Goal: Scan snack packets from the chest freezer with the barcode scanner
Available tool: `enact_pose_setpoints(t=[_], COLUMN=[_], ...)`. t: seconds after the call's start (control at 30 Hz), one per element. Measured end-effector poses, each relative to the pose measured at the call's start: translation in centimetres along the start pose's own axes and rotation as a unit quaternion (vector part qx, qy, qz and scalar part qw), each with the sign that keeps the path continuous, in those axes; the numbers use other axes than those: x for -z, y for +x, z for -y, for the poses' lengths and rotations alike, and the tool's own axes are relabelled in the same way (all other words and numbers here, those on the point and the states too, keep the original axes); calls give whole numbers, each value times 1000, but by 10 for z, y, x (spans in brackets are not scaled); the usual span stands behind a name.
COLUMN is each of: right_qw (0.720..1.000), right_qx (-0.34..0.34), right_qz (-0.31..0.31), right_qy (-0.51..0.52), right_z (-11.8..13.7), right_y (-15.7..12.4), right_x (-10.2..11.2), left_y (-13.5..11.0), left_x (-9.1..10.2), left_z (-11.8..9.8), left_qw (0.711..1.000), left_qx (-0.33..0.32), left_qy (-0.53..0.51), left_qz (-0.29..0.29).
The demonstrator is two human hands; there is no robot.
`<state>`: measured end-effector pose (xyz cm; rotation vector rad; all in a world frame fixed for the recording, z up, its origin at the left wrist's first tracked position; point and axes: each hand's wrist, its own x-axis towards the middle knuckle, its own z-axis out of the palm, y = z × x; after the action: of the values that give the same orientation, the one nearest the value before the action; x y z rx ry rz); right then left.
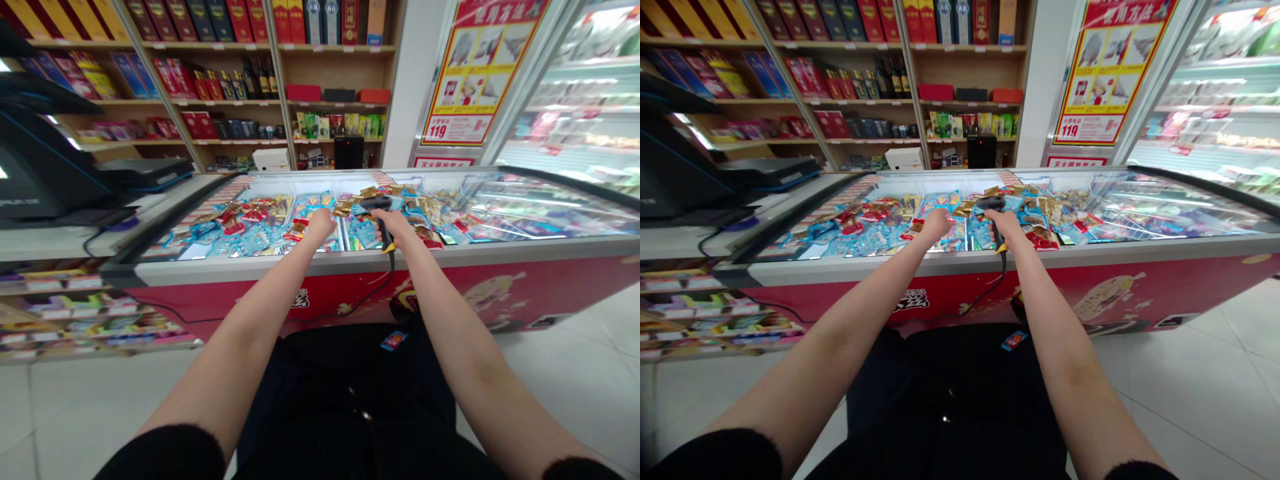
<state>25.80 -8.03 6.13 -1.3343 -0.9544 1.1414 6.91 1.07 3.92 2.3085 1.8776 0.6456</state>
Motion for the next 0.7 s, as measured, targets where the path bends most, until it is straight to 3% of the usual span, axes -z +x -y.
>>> enact_pose_setpoints(t=[0.17, 0.33, 0.6, 0.7], right_qw=[1000, 998, 994, 994], right_qx=[-5, -14, -4, -6], right_qz=[20, 51, 82, 84], right_qy=[-20, -37, -66, -74], right_z=[0, -3, -11, -12], right_y=[-5, -9, -8, -7], right_x=[-27, -55, -79, -82], left_y=[-7, -15, -12, -8], left_x=[19, 19, 28, 26], left_z=[29, 42, 47, 54], left_qw=[994, 990, 991, 989], left_qx=[46, 55, 83, 98], left_qy=[83, 95, 19, -76], left_qz=[63, 88, 99, 75])
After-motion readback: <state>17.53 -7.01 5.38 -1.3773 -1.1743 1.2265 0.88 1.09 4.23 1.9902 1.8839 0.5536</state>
